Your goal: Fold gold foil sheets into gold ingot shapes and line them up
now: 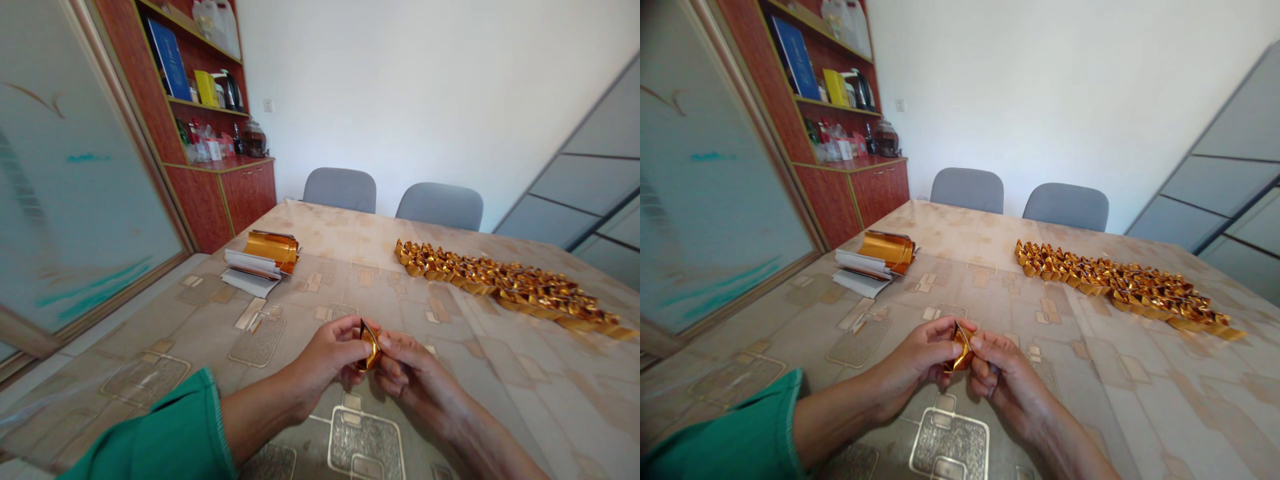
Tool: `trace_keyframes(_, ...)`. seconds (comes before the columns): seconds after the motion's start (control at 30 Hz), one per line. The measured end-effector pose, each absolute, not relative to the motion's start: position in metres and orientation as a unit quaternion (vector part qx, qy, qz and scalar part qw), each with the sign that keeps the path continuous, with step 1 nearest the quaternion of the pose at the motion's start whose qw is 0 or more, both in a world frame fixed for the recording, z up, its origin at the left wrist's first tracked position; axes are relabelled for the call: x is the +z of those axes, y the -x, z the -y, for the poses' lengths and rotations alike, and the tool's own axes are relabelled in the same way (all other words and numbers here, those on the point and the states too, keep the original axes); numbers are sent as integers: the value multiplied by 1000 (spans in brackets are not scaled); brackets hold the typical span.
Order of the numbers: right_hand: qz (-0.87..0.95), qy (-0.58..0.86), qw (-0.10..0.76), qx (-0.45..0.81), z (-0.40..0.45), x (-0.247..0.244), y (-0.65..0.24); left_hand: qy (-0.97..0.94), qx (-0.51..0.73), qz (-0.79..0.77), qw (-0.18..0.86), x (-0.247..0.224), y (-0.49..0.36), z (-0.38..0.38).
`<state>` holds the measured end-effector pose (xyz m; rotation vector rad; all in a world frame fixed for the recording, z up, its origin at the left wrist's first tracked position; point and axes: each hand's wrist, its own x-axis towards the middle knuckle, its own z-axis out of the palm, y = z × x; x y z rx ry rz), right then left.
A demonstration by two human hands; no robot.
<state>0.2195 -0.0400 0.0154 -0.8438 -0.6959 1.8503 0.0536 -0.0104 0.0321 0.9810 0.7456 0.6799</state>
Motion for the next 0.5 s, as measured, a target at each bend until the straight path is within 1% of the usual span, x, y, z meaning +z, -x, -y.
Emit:
trace_keyframes(0.17, 287, 353, 475, 753, 39, 15, -220, -439, 298, -346, 773, 32, -52, 8)
trace_keyframes(0.5, 294, 326, 478, 761, 39, 14, -220, -344, 270, -299, 848, 28, -48, 3)
